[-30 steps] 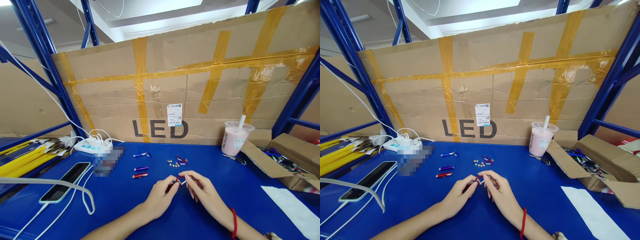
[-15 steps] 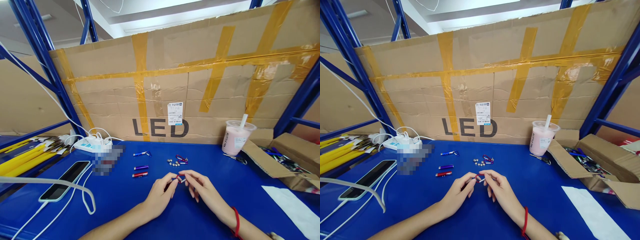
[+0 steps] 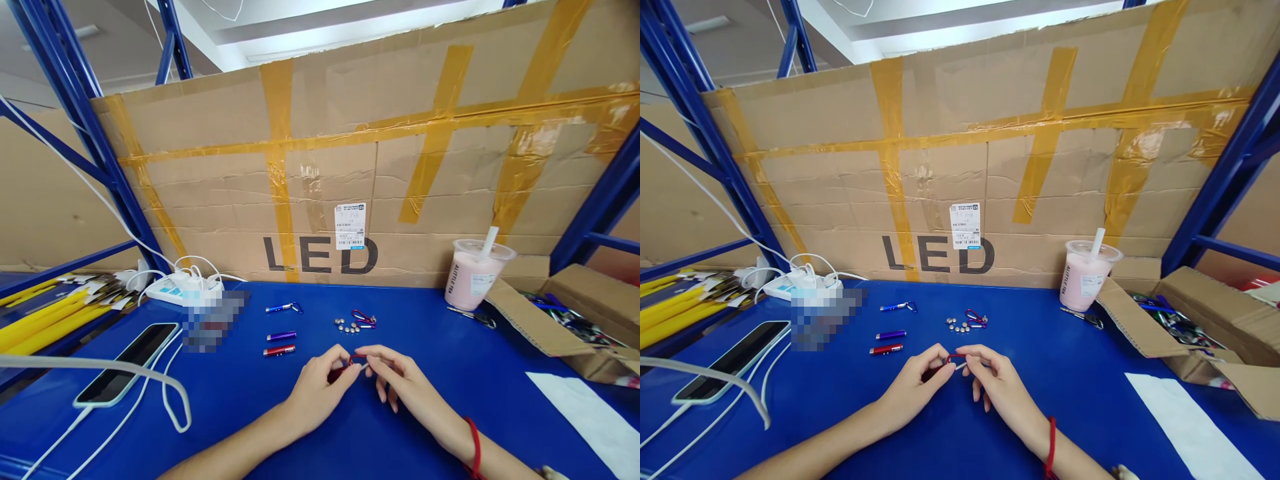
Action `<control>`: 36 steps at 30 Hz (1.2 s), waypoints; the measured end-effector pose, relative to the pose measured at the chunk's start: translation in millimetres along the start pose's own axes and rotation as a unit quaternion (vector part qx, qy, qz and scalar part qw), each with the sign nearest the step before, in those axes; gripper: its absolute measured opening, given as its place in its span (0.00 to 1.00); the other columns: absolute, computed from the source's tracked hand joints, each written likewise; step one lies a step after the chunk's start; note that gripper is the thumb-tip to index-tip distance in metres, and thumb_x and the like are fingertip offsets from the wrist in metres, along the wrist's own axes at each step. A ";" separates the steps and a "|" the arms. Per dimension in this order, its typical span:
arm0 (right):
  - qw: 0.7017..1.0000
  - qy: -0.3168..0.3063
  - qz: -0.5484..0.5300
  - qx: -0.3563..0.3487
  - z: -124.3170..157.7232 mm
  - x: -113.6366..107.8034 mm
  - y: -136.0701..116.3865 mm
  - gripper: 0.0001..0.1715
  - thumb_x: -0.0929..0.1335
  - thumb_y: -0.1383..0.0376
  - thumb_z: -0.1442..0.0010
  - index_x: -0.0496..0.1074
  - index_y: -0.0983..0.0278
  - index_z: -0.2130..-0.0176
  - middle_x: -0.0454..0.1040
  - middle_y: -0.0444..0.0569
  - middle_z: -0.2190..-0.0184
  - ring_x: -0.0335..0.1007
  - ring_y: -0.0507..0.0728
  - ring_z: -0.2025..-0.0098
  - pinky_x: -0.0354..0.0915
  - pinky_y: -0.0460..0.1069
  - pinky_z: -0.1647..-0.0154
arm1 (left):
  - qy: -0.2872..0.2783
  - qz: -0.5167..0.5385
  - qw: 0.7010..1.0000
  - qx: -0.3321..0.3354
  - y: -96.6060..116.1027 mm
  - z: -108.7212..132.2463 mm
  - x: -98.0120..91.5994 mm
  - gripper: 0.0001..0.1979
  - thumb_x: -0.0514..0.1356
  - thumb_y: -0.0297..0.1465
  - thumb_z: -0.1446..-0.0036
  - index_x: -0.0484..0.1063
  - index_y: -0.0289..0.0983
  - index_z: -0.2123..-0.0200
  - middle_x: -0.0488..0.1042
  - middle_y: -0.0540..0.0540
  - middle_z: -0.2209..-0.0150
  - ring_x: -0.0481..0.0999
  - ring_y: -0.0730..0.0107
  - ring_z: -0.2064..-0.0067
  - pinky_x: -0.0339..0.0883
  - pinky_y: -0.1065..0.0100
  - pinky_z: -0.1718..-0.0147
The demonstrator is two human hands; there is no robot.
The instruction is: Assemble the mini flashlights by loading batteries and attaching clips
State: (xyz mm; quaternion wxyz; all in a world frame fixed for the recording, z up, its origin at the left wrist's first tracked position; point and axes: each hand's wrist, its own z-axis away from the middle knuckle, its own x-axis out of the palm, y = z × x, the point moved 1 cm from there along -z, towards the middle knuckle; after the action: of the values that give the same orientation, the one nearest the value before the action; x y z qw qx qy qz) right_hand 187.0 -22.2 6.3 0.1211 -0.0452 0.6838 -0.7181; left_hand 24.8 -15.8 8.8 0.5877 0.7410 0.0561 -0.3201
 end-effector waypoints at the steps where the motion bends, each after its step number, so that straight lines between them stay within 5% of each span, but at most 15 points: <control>1: 1.000 -0.006 -0.003 0.004 -0.3 0.3 0.7 0.27 0.65 0.49 0.50 0.71 0.64 0.57 0.67 0.44 0.73 0.61 0.46 0.82 0.56 0.41 0.88 | 0.003 -0.008 1.000 0.009 -0.2 -1.5 -2.5 0.13 0.51 0.40 0.43 0.64 0.37 0.71 0.55 0.57 0.82 0.54 0.77 0.78 0.48 0.74 0.78; 7: 0.999 -0.030 -0.006 0.018 -0.2 0.4 3.2 0.28 0.64 0.50 0.49 0.68 0.64 0.53 0.67 0.46 0.70 0.65 0.47 0.80 0.58 0.41 0.87 | 0.066 0.006 0.998 0.018 -8.0 -16.7 -33.8 0.15 0.50 0.40 0.42 0.67 0.35 0.70 0.64 0.54 0.80 0.59 0.78 0.79 0.50 0.75 0.79; 10: 0.999 -0.032 -0.002 0.020 1.6 -0.2 1.7 0.28 0.64 0.50 0.48 0.68 0.64 0.53 0.67 0.46 0.70 0.64 0.47 0.80 0.59 0.41 0.87 | 0.166 -0.075 0.983 0.006 -20.3 -25.4 -56.7 0.13 0.50 0.40 0.42 0.68 0.37 0.66 0.69 0.53 0.76 0.65 0.75 0.76 0.56 0.74 0.75; 14: 1.000 -0.025 0.000 0.015 4.0 -1.0 -0.8 0.28 0.63 0.50 0.48 0.68 0.64 0.53 0.67 0.46 0.69 0.64 0.48 0.79 0.60 0.42 0.86 | 0.204 -0.200 0.957 -0.048 -39.0 -30.9 -81.3 0.13 0.47 0.39 0.40 0.68 0.41 0.63 0.69 0.53 0.77 0.70 0.70 0.72 0.57 0.73 0.73; 21: 1.000 -0.010 -0.009 0.011 5.1 -2.3 -4.8 0.28 0.64 0.50 0.49 0.68 0.64 0.54 0.67 0.45 0.70 0.64 0.48 0.79 0.60 0.42 0.85 | 0.138 -0.303 0.942 -0.047 -52.1 -28.8 -94.8 0.12 0.46 0.38 0.39 0.67 0.43 0.62 0.70 0.51 0.74 0.70 0.67 0.65 0.60 0.71 0.68; 27: 1.000 -0.014 -0.003 0.008 5.9 -2.9 -6.9 0.28 0.64 0.50 0.48 0.68 0.64 0.54 0.66 0.45 0.70 0.64 0.47 0.79 0.59 0.42 0.85 | 0.099 -0.313 0.944 -0.009 -59.3 -32.4 -98.5 0.12 0.45 0.36 0.38 0.66 0.42 0.62 0.72 0.51 0.61 0.67 0.66 0.60 0.60 0.68 0.59; 36: 1.000 -0.015 0.006 0.003 6.8 -3.5 -7.2 0.27 0.63 0.50 0.48 0.68 0.64 0.55 0.66 0.45 0.69 0.64 0.48 0.78 0.59 0.43 0.84 | 0.073 -0.278 0.956 0.052 -68.4 -35.0 -98.7 0.15 0.42 0.34 0.36 0.67 0.40 0.58 0.72 0.49 0.60 0.65 0.66 0.60 0.58 0.65 0.55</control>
State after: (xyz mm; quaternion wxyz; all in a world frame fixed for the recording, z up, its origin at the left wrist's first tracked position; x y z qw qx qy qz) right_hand 191.1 -27.8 14.2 0.1356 -0.0514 0.6800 -0.7187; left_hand -70.2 65.6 8.7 0.4305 0.7470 0.2857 -0.4183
